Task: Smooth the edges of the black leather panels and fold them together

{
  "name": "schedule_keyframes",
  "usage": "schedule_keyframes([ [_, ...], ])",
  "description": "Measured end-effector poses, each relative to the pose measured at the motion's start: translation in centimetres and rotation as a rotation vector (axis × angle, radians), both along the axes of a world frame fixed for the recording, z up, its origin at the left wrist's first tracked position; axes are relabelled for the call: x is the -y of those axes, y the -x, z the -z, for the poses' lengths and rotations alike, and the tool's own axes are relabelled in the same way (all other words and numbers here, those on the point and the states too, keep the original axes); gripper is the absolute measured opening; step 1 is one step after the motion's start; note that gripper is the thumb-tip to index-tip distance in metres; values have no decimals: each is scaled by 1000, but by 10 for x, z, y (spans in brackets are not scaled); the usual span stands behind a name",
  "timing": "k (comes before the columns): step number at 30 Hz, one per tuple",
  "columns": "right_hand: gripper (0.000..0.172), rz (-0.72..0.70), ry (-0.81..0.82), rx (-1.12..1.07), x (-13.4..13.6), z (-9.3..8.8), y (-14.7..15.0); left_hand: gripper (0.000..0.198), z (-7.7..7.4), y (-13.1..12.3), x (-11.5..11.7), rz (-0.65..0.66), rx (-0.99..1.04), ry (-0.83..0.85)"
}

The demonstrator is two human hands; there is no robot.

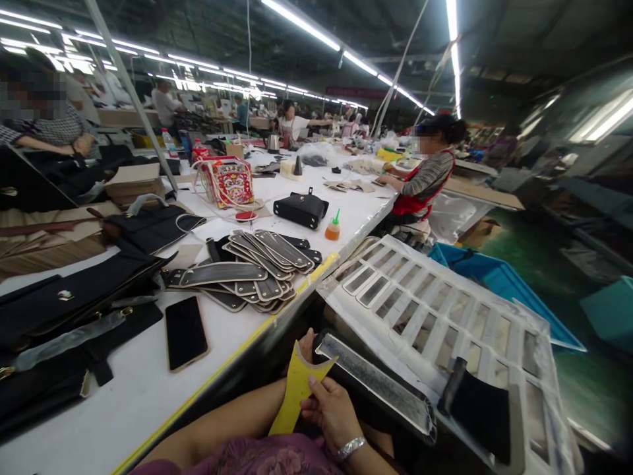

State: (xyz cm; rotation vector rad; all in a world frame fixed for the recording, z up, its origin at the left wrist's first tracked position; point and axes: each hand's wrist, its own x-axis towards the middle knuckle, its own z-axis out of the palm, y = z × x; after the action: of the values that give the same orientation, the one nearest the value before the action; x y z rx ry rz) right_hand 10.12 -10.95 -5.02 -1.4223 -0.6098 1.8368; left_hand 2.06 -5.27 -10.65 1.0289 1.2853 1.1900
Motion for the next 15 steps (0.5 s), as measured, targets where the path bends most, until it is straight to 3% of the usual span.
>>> schedule_keyframes([
  [3,48,43,16,-43,-4,1,3,42,-3,12,-13,-47,10,-3],
  [7,52,29,67,-83,-7,1,11,41,-9,30,-31,58,104,16],
  [12,57,52,139,-114,-9,-4,13,41,-15,40,-28,225,606,242],
  [15,60,67,175,-158,-11,-6,13,59,-18,42,-21,333,845,370],
])
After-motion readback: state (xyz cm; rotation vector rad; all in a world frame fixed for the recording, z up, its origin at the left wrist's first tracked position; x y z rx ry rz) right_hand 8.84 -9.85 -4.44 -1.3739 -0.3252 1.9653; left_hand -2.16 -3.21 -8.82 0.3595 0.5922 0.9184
